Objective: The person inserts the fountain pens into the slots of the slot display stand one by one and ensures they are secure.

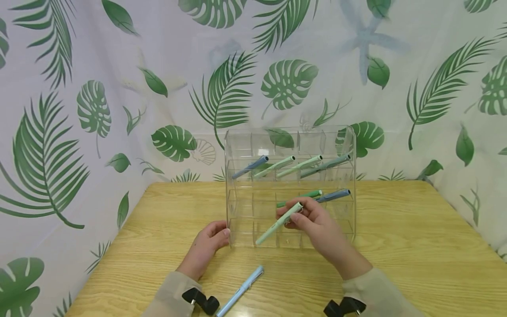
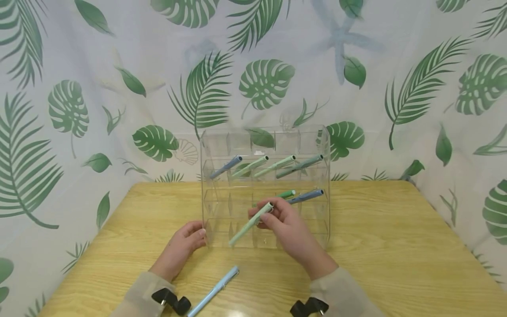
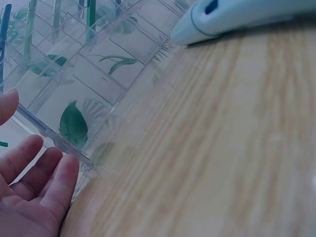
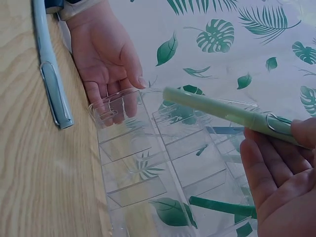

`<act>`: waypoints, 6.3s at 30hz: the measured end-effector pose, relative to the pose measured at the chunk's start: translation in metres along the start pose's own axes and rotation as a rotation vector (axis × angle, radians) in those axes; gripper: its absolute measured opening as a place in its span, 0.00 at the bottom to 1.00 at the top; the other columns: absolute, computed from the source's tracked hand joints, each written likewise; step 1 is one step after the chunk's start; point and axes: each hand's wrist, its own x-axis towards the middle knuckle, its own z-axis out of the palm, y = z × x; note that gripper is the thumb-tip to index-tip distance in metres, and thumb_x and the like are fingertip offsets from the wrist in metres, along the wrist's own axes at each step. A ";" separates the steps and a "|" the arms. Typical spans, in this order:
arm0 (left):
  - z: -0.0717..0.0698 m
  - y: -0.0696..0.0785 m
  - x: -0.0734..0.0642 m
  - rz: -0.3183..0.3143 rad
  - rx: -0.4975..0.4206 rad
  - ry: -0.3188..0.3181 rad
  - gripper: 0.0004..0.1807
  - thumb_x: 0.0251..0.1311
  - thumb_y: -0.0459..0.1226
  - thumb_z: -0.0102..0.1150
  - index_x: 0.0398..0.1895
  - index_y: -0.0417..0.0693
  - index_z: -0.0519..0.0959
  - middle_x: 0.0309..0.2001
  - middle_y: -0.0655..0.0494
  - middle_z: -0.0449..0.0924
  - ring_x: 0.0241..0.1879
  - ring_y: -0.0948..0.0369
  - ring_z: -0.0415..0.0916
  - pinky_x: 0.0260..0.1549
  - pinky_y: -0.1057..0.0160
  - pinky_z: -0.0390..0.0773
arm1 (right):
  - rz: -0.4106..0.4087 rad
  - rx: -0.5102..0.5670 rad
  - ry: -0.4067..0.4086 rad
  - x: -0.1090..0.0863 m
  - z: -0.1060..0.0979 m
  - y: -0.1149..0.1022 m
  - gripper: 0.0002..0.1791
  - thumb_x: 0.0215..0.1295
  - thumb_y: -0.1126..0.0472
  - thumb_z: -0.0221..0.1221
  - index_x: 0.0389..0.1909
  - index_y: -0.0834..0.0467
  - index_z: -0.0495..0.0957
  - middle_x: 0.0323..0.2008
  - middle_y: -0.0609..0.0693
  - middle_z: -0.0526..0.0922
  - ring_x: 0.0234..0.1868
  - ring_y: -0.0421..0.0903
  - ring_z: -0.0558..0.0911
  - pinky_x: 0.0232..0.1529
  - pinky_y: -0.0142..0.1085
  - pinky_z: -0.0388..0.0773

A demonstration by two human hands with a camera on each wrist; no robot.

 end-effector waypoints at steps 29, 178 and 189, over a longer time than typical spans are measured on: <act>0.001 0.000 0.000 0.004 0.002 0.012 0.30 0.73 0.48 0.58 0.68 0.37 0.71 0.65 0.41 0.73 0.62 0.48 0.73 0.60 0.53 0.77 | -0.092 0.020 0.288 0.022 0.015 -0.019 0.15 0.79 0.65 0.52 0.61 0.65 0.68 0.59 0.63 0.79 0.58 0.51 0.80 0.58 0.41 0.80; 0.001 0.001 -0.001 0.008 -0.002 -0.003 0.31 0.73 0.48 0.58 0.69 0.36 0.70 0.65 0.40 0.73 0.62 0.47 0.73 0.61 0.51 0.76 | 0.135 -0.479 -0.209 -0.016 0.036 0.043 0.24 0.73 0.56 0.61 0.68 0.57 0.73 0.59 0.52 0.81 0.59 0.48 0.79 0.52 0.40 0.79; 0.001 0.001 -0.001 -0.001 0.000 0.002 0.32 0.72 0.50 0.59 0.70 0.38 0.70 0.65 0.41 0.72 0.62 0.48 0.73 0.60 0.52 0.77 | 0.183 -0.462 -0.345 -0.015 0.043 0.050 0.27 0.73 0.54 0.61 0.69 0.59 0.72 0.61 0.50 0.80 0.62 0.51 0.77 0.54 0.39 0.80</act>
